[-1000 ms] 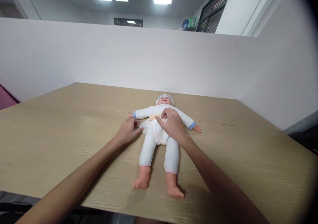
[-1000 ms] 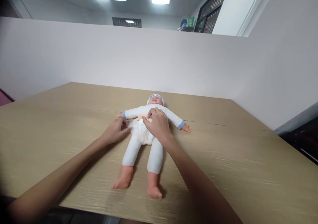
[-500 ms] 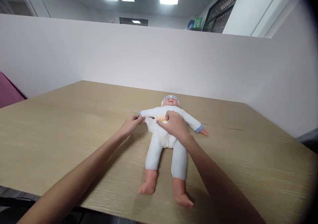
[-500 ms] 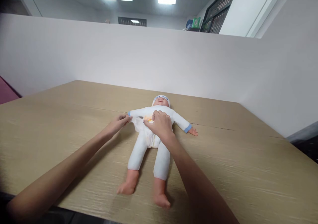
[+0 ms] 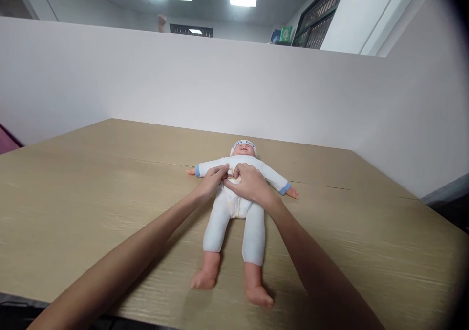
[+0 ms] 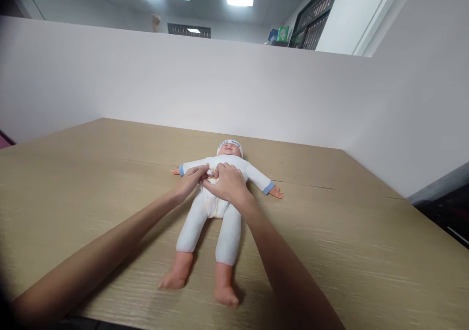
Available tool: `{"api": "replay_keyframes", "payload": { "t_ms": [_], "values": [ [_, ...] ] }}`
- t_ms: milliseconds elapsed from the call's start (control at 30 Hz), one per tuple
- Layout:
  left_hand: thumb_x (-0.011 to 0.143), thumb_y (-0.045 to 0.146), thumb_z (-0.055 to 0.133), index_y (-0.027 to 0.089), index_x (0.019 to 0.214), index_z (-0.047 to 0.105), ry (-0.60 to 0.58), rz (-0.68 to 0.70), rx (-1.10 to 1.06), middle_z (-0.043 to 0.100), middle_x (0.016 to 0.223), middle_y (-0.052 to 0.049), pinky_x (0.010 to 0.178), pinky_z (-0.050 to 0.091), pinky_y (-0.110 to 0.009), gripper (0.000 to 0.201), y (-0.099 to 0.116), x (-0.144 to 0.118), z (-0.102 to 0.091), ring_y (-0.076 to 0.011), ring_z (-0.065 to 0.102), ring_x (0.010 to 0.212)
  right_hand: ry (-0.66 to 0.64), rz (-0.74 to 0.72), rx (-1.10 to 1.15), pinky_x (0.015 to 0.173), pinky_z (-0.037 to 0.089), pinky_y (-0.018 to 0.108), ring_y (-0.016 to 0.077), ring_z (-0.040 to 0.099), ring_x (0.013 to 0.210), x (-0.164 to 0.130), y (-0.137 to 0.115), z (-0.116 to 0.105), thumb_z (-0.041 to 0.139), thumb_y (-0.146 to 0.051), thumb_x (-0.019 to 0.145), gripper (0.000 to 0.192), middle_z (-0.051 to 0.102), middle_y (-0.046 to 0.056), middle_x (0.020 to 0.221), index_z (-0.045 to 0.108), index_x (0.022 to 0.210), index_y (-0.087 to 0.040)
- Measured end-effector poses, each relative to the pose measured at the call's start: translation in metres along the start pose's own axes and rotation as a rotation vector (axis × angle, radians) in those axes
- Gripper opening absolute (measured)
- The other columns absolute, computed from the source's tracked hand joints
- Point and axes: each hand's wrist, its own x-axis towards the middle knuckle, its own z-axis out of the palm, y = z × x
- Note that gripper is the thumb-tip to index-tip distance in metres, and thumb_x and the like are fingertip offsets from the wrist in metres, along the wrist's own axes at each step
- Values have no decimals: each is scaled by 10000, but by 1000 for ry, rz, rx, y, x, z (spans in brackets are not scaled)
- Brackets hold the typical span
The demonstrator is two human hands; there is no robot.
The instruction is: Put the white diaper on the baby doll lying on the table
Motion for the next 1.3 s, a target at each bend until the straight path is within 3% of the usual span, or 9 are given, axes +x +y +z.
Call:
{"api": "replay_keyframes", "payload": {
  "t_ms": [100,267,500,733,800,900,1033,1167,1300],
  "values": [
    [1043,691,503,179,921,693,-26,143,-71,528,822,-12,797,411,-303,560,-10,-8,-1,-181,499,829,-26,-3,33,761,332,325,224,586,896,3,5,-2,702,-408,1083,310,659,48,978,570,897,-197],
    [995,570,708,239,1285,650,56,218,-62,590,1075,-20,815,426,-272,444,-31,-14,-5,-156,516,882,-11,38,127,726,319,310,201,555,833,6,11,0,638,-292,1112,266,647,25,923,563,875,-196],
    [954,511,765,222,1224,632,181,186,9,580,1116,-17,785,426,-271,417,-48,-11,-5,-127,512,831,40,95,200,707,329,305,198,559,787,4,15,3,655,-309,1058,258,632,-4,883,493,879,-220],
    [1011,374,715,226,1182,605,336,352,186,583,1059,-13,798,457,-294,252,-3,-34,11,-141,534,826,152,63,357,697,369,328,223,574,710,3,20,-2,602,-219,988,173,531,-62,723,442,1051,-241],
    [1060,363,655,231,1184,603,280,475,217,612,1066,-18,844,459,-313,188,23,-56,22,-149,540,850,248,-6,361,720,396,340,228,584,744,-4,15,-8,596,-223,984,160,545,-41,767,479,1093,-233],
    [1088,343,607,226,1084,618,-36,592,363,639,999,-15,859,437,-347,118,56,-95,33,-174,550,885,322,-110,446,815,468,357,233,617,875,-31,3,-20,619,-287,1018,136,610,17,924,551,1118,-226],
    [1124,394,526,212,972,624,-378,617,802,689,972,-17,923,366,-406,256,61,-131,23,-205,571,949,199,-179,586,854,528,339,215,647,945,-90,-7,-29,605,-316,1079,100,662,51,1079,593,1124,-227],
    [1141,456,470,231,965,644,-352,418,1004,709,925,-9,906,335,-421,335,37,-135,2,-233,582,945,-119,-205,557,794,509,313,197,656,899,-132,3,-22,613,-301,1084,73,686,24,1007,633,1084,-230],
    [1095,536,541,233,996,619,-220,313,999,693,853,-8,889,346,-414,328,23,-122,-4,-237,599,845,-130,-147,479,742,473,315,194,652,784,-132,19,-10,591,-319,1085,152,687,2,858,649,984,-222]
  ]
}}
